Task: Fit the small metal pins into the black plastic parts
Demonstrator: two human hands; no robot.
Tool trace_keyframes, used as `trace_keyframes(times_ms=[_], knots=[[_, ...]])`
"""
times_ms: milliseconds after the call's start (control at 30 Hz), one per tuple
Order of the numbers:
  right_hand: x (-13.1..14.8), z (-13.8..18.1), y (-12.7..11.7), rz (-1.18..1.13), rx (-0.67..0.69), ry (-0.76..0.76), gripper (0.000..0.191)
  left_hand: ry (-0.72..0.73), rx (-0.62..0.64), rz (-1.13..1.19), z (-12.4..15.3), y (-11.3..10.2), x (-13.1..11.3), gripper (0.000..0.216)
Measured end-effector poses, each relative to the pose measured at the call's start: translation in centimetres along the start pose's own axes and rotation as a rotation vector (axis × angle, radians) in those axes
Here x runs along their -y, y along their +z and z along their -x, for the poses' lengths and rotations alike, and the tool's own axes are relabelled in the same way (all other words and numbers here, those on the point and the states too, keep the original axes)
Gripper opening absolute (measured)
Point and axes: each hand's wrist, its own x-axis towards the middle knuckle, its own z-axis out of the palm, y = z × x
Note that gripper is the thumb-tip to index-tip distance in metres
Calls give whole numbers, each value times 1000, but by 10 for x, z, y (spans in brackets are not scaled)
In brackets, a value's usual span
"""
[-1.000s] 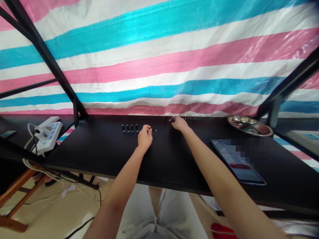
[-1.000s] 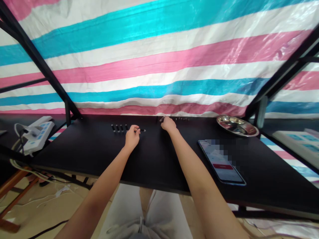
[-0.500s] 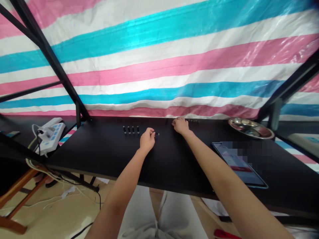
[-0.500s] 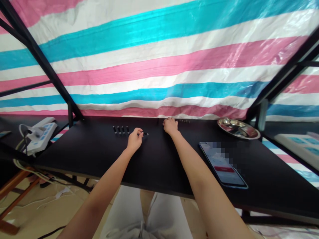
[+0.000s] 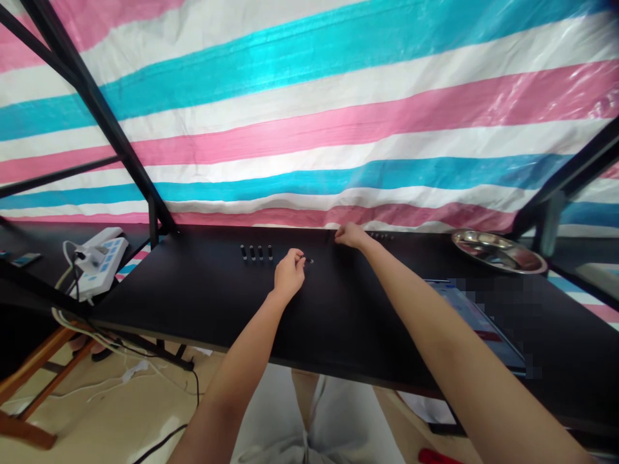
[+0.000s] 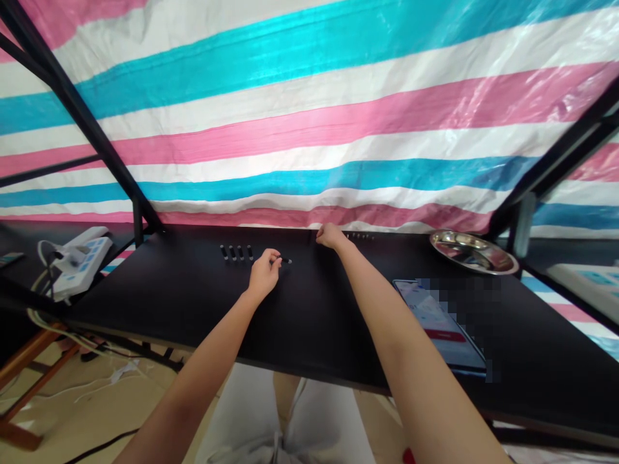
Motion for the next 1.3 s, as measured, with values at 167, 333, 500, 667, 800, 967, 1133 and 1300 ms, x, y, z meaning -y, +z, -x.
trace_keyframes(times_ms=[167,333,500,667,800,967,1133,1300], knots=[[-1,-3,9,-74,11,23,6,10,-7,11,-1,1,3,12],[-4,-3,17,-133,-43,42,11,20,-11,16,-1,2,3,12],[-6,-2,21,-143,-58,27,13,9,-9,10,-1,2,2,12],[-7,-2,22,-133,-50,26,13,4,-5,9,-1,2,2,12],[-9,-1,19,-106,-32,27,20,9,-15,12,-1,2,3,12],[-5,21,3,44,-52,76,15,15,-37,28,-2,5,6,11],[21,72,0,-125,-40,71,19,4,-16,192,-4,7,6,11],[49,117,19,-596,6,-17,30,-51,74,490,-3,10,1,15]])
